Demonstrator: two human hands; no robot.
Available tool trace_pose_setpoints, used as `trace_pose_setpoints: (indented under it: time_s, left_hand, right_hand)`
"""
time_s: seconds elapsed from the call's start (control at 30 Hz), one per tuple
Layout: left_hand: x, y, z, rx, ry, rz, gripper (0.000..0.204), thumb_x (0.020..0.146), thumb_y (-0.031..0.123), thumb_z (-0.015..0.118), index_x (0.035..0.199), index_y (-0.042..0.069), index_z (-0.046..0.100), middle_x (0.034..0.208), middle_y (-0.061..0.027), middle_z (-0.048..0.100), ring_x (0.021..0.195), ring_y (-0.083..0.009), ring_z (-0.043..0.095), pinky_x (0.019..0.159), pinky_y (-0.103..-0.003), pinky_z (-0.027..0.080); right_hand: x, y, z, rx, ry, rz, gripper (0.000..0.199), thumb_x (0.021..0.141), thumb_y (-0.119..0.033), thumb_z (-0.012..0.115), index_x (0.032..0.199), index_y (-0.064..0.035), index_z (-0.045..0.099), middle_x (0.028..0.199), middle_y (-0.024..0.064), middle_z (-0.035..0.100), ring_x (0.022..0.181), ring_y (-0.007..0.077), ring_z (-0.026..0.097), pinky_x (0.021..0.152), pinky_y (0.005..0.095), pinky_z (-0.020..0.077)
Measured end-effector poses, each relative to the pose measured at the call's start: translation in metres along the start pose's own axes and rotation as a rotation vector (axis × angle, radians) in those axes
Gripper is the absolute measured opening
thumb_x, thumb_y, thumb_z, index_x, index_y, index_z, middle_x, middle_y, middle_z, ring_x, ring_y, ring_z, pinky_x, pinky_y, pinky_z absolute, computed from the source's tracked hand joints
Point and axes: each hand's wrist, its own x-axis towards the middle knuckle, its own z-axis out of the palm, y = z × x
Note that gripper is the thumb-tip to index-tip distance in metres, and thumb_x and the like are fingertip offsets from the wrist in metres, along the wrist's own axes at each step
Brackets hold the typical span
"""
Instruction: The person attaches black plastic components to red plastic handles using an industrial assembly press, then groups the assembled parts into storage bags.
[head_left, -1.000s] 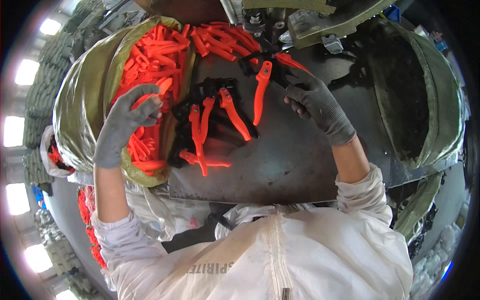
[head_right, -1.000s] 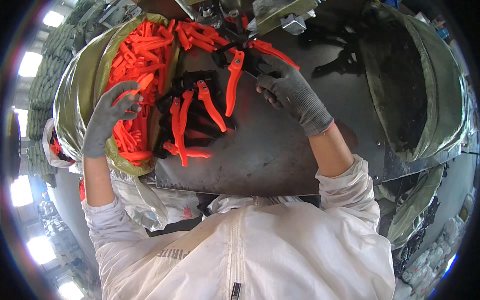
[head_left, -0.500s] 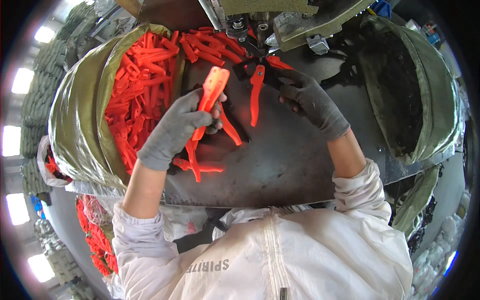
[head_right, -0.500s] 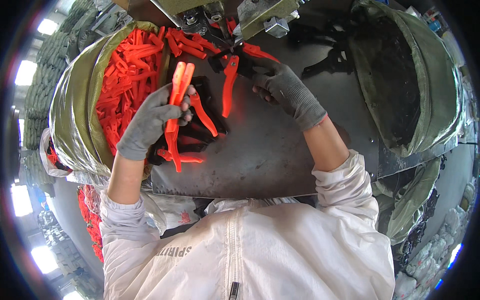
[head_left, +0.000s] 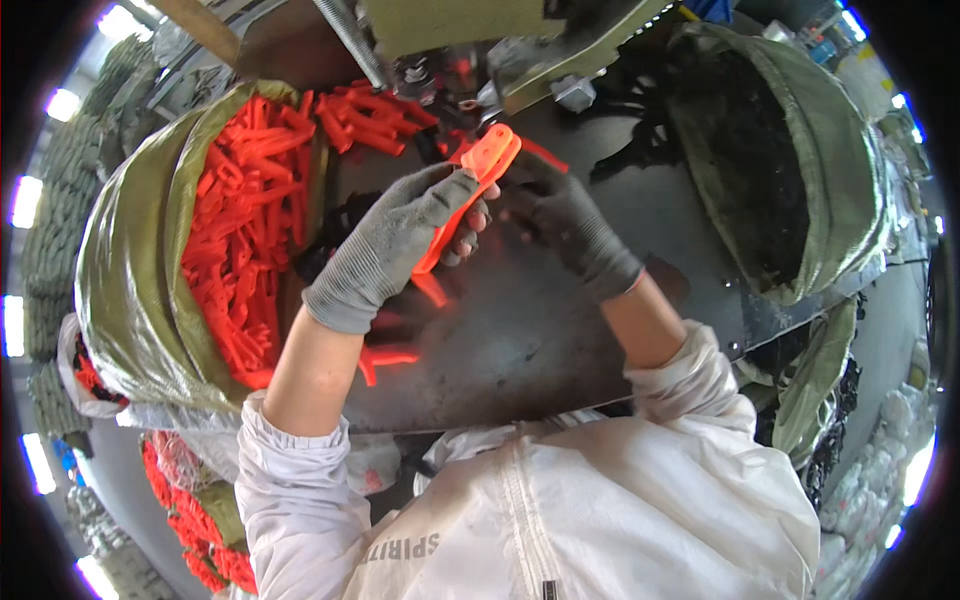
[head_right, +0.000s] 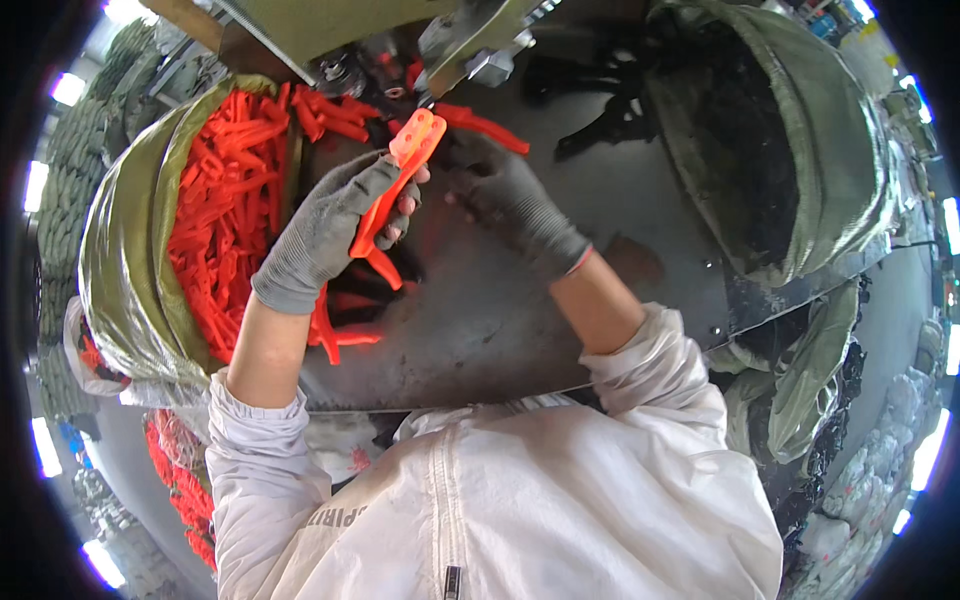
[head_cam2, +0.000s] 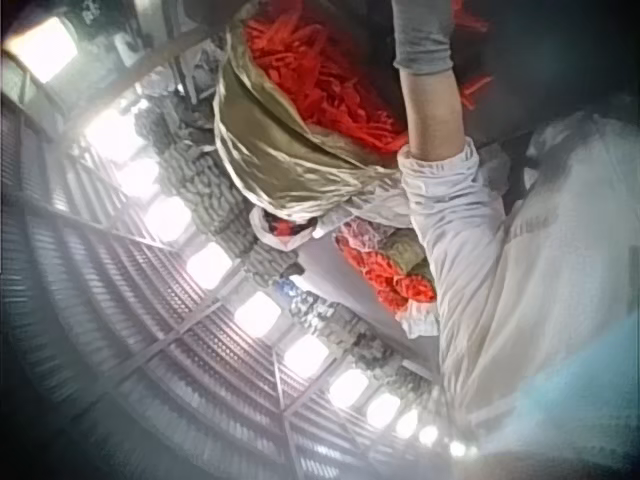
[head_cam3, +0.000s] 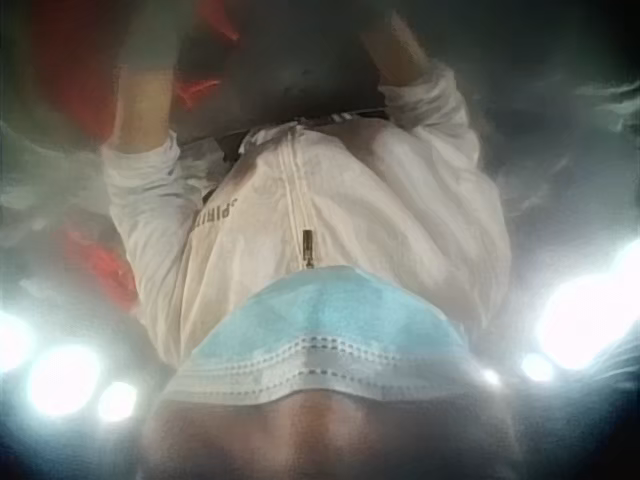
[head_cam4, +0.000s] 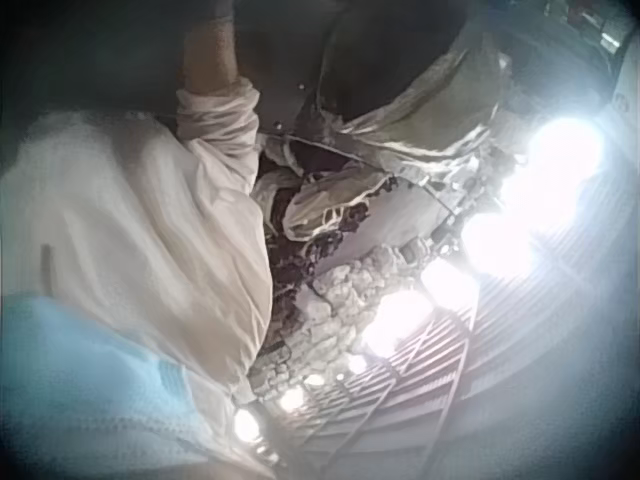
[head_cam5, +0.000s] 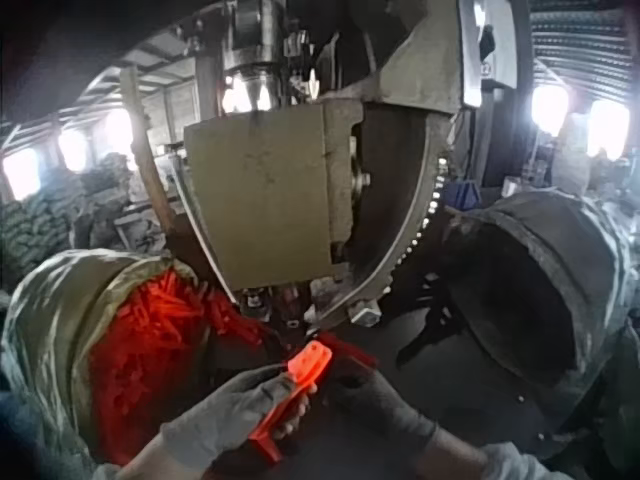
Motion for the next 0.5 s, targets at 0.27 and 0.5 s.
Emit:
trace_pose_setpoints:
  time_s: [0.27,0.5]
  left_hand:
    - [0.031,-0.082,-0.022,-0.085,0.128,-0.164,0.046,0.107,0.042,0.058,0.125,0.000,0.061,0.101,-0.0086,0.070,0.093,-0.0216,0.073,0.084,-0.035,0.063]
    - [0.029,-0.068,-0.032,-0.081,0.276,-0.137,0.043,0.107,0.039,0.058,0.125,0.001,0.062,0.103,-0.0098,0.071,0.089,-0.0207,0.073,0.082,-0.035,0.062]
  right_hand:
    - [0.025,-0.010,-0.143,-1.176,0.230,-0.300,0.036,0.101,-0.026,0.059,0.132,-0.0075,0.062,0.106,0.0251,0.071,0.092,0.0310,0.073,0.088,0.0364,0.0574]
    - [0.015,0.012,-0.160,-0.554,0.405,-0.212,0.036,0.103,-0.021,0.060,0.137,-0.0098,0.063,0.100,0.0135,0.073,0.075,0.0210,0.066,0.069,0.0333,0.0555]
